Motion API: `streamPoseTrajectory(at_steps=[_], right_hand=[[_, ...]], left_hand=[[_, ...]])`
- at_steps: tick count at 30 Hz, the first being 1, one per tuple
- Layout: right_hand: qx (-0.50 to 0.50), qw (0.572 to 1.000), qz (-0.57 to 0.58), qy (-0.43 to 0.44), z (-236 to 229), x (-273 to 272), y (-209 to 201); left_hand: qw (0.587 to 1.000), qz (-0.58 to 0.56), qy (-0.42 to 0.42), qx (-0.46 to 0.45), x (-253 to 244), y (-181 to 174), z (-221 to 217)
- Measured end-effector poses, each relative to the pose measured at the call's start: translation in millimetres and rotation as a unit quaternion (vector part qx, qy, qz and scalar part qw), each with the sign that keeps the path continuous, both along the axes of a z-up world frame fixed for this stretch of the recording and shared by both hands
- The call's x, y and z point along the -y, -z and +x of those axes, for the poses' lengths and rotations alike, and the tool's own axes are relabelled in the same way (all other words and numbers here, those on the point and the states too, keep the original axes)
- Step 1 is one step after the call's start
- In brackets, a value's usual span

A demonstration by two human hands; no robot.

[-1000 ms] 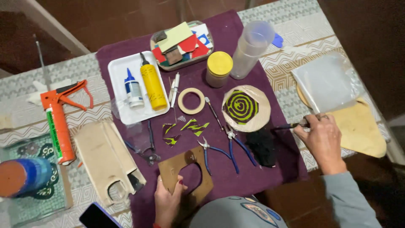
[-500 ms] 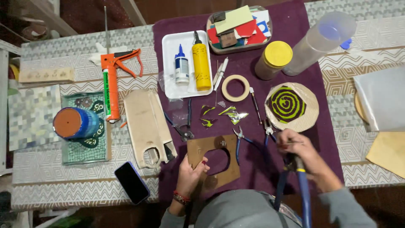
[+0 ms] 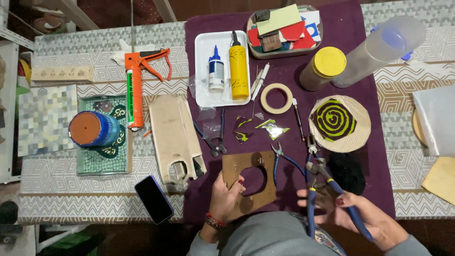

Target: Cutting a circular hole into a piece of cardboard using wire cutters.

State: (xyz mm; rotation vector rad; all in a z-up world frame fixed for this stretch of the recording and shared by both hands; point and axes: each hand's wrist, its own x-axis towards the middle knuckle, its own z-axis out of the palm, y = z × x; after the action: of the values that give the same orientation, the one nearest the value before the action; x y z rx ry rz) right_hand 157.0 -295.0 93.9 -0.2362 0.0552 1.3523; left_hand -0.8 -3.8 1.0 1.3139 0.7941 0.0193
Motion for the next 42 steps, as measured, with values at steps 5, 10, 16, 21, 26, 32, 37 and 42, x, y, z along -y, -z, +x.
streamPoseTrajectory(at_steps=[5, 10, 16, 21, 26, 32, 37, 42], right_hand=[[0.058, 0.995, -0.065, -0.048, 1.4, 7.5, -7.2], [0.089, 0.905, -0.381, -0.169, 30.2, -10.3, 2.9], [0.377, 0.717, -0.520, -0.272, 81.8, -53.0, 13.1], [0.868, 0.086, -0.349, -0.344, 93.0, -52.5, 43.4], [0.932, -0.205, -0.219, -0.202, 85.3, -62.0, 40.8], [0.918, -0.207, -0.290, -0.175, 76.3, -57.8, 42.9], [0.938, -0.130, -0.283, -0.152, 78.4, -47.9, 51.3], [0.916, -0.027, -0.362, -0.169, 73.4, -45.5, 61.8]], left_hand=[[1.000, -0.025, -0.008, -0.001, 1.9, -5.3, 2.7], [1.000, -0.023, -0.009, 0.007, 0.8, -6.4, 5.7], [0.999, -0.018, -0.012, 0.039, 2.6, -6.1, 5.1], [1.000, -0.022, -0.010, 0.002, 4.2, -10.2, 5.5], [0.999, -0.026, -0.014, 0.015, 8.9, -10.3, 4.9], [0.998, -0.049, -0.022, 0.013, 15.3, -8.1, 4.3], [0.999, -0.029, -0.018, 0.019, 19.6, -12.2, 10.5], [0.999, -0.025, -0.010, 0.026, 17.3, -16.6, 7.2]])
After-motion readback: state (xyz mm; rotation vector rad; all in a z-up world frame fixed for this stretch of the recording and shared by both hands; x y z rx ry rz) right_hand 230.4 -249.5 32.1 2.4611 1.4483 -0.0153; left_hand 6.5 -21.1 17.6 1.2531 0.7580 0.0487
